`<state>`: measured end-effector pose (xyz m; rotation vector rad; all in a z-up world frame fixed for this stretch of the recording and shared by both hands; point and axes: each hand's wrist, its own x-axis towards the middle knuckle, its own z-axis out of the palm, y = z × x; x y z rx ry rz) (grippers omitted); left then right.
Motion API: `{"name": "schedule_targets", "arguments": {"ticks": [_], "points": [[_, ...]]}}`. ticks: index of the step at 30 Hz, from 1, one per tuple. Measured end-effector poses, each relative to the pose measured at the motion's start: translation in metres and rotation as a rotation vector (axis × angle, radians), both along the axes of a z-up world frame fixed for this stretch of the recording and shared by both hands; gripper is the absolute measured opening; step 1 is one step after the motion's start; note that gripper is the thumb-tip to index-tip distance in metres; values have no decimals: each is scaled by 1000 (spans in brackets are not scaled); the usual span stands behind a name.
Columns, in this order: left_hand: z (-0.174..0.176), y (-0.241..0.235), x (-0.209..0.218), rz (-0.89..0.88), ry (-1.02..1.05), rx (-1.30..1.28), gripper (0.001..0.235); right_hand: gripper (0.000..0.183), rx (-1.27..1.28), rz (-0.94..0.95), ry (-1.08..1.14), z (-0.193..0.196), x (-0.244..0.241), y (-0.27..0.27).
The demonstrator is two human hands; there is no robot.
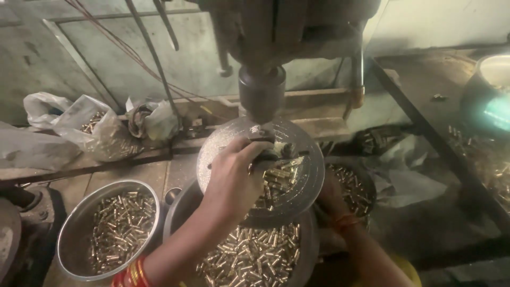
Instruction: Using a vertical drill press to machine small metal components in a workshop setting.
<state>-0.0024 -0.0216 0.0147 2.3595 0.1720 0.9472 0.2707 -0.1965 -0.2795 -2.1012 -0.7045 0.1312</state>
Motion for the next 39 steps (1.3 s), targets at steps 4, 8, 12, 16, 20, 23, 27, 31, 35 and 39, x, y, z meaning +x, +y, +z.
{"name": "schedule_targets", "arguments": {"ticks": [4, 8, 12, 16, 20, 23, 27, 31, 35, 39], "points": [[20, -3, -11, -61, 179, -244, 30, 20, 95, -77, 63, 28, -7, -12], [43, 5, -31, -54, 540, -423, 29, 22, 178, -144, 139, 43, -10, -14], [32, 19, -35, 31, 496, -330, 34, 24, 237, -198, 240, 32, -9, -14], [37, 26, -40, 99, 579, -443, 37, 27, 306, -248, 333, 47, -17, 0], [9, 45, -38, -1, 435, -656, 43, 29, 365, -325, 424, 68, -34, -2], [8, 44, -31, -107, 432, -903, 43, 30, 413, -390, 485, 134, -72, -5], [-14, 40, -21, -363, 254, -1034, 39, 32, 357, -449, 409, 237, -153, -17], [-11, 25, -19, -452, 315, -1209, 43, 17, 244, -353, 212, 266, -180, 0], [-17, 20, -21, -567, 289, -1103, 44, 13, 763, -129, 394, 241, -186, 22], [-15, 28, -28, -618, 206, -1053, 39, 12, 785, -18, 388, 242, -179, 27]]}}
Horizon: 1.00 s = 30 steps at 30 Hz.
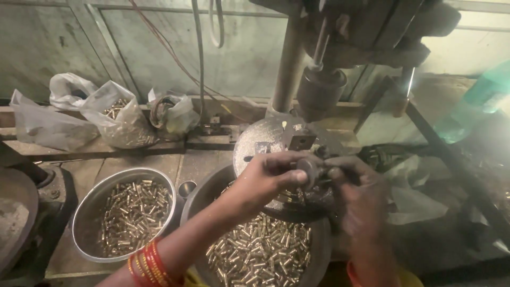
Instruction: Using a vertical drill press to machine small metal components in a workshop setting.
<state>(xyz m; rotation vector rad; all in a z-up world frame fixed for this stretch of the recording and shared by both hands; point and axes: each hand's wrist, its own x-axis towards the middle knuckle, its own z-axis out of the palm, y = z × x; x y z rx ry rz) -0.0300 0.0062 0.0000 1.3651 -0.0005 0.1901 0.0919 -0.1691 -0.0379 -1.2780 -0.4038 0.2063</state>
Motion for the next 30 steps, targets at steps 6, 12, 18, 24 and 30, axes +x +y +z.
{"name": "schedule_targets", "arguments": {"ticks": [6, 12, 18, 24, 30], "points": [[22, -4, -4, 282, 162, 266, 30, 33, -72, -76, -191, 5, -6, 11], [14, -14, 6, 561, -119, 729, 25, 22, -308, -192, -407, -3, -11, 7], [18, -24, 14, 560, -144, 1003, 16, 21, -229, -174, -476, -5, -10, 5], [14, -8, 10, 521, 62, 888, 17, 21, -289, -201, -460, -5, -9, 3], [10, -21, 22, 637, -131, 1278, 18, 21, -242, -217, -530, 8, -24, 5]]}}
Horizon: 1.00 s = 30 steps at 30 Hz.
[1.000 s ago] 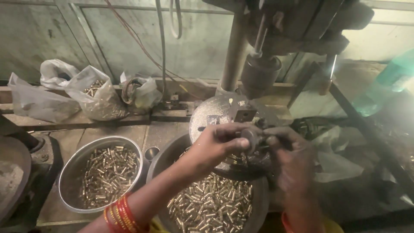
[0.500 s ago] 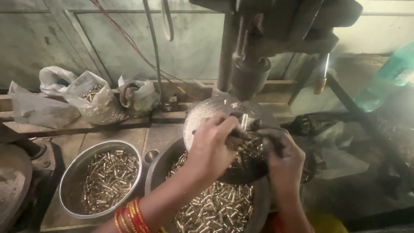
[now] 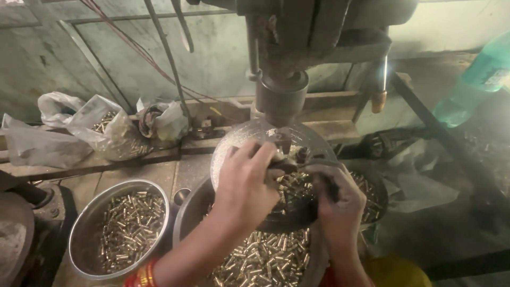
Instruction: Using a vertical drill press to machine small metal components in a workshop setting.
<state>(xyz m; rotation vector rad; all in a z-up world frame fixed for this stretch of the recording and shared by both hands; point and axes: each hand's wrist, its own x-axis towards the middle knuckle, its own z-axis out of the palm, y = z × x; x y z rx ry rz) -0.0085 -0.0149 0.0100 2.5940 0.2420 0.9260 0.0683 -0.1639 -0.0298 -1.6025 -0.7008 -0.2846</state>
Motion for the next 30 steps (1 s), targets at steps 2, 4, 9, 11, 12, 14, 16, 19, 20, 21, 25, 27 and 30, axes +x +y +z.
{"name": "schedule_targets", "arguments": {"ticks": [2, 4, 9, 11, 12, 14, 16, 19, 20, 21, 25, 27, 30], "points": [[-1, 3, 8, 17, 12, -55, 25, 23, 18, -11, -10, 2, -2, 2], [9, 3, 6, 45, 64, -28, 28, 24, 10, -23, -1, 1, -1, 3], [2, 19, 5, 106, 47, -153, 58, 19, -30, -114, -125, -7, 22, -1], [4, 25, 3, 37, 118, -360, 80, 28, 77, -339, -361, 14, 43, -6], [13, 21, 2, 35, 120, -365, 80, 28, 71, -340, -360, 36, 59, -4], [29, 13, -1, 12, 176, -606, 83, 24, 35, -305, -799, 78, 94, 1], [22, 12, -2, -89, 114, -770, 81, 37, 21, -162, -558, 99, 130, 24], [10, 17, 3, -189, -1, -873, 78, 25, -228, -273, -582, 70, 231, 63], [6, 19, 5, -190, -44, -818, 77, 11, -470, -548, -836, 50, 271, 76], [12, 20, 4, -184, -40, -822, 77, 11, -473, -541, -831, 41, 286, 88], [6, 20, 4, -59, 37, -633, 72, 28, 112, -344, -985, 19, 331, 103], [0, 14, 1, -40, 41, -659, 72, 41, 147, -420, -1082, 25, 325, 95], [12, 6, -8, -37, -166, -379, 65, 16, 167, -36, -859, 47, 272, 87]]}}
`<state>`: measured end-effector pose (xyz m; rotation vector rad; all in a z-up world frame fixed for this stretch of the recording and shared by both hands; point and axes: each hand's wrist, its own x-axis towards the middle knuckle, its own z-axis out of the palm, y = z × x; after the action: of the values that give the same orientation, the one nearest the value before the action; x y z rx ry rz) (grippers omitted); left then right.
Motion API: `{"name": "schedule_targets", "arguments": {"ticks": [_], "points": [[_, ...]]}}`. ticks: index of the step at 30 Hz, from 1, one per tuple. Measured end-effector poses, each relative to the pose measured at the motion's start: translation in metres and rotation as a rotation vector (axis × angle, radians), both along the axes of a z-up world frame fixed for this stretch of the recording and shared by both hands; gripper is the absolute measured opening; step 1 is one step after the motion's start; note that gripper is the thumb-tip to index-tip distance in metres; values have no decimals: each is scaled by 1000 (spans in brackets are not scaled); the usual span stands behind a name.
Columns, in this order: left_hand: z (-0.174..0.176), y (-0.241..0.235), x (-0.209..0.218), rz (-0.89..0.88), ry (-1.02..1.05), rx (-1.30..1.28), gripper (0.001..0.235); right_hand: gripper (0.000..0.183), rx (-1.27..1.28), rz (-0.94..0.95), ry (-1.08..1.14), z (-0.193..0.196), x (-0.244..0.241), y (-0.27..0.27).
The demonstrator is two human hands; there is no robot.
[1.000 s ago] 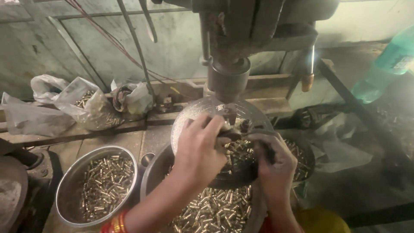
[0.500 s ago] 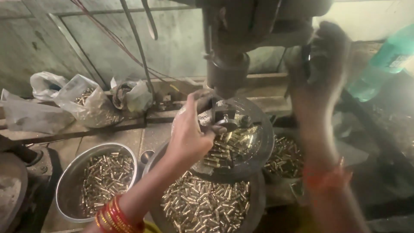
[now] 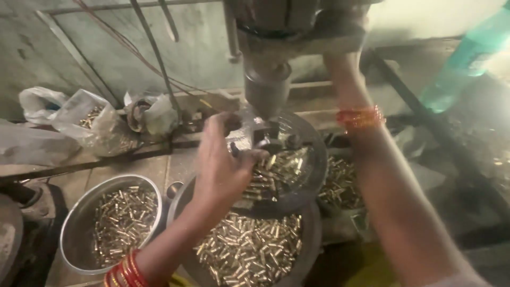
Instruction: Using a vertical drill press to machine small metal components in a workshop setting.
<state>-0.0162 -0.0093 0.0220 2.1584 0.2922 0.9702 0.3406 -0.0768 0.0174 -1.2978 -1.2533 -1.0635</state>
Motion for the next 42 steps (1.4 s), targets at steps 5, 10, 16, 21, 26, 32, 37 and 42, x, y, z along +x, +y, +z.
{"name": "schedule_targets", "arguments": {"ticks": [5, 10, 16, 21, 26, 32, 37, 42], "points": [[-15, -12, 5, -43, 117, 103, 32, 16, -373, -134, 822, -55, -89, -66], [-18, -13, 12, -30, 30, 303, 40, 11, -964, -270, 934, -285, -25, -104], [-11, -12, 13, -69, 21, 234, 43, 13, -1120, -244, 798, -303, -51, -117], [-10, -10, 10, -83, 45, 166, 32, 14, -1115, -153, 548, -281, -78, -127], [46, -19, -16, -69, 638, -305, 24, 25, -1115, -320, 606, -309, -64, -156], [-10, 33, -10, -256, 454, -709, 30, 23, -325, -207, 1532, -109, -170, -153], [-11, 10, -8, -332, 480, -1058, 34, 22, -87, 172, 1404, -81, -210, -140], [-9, -5, -11, -509, 421, -1129, 35, 20, -140, 99, 1388, -47, -252, -104]]}}
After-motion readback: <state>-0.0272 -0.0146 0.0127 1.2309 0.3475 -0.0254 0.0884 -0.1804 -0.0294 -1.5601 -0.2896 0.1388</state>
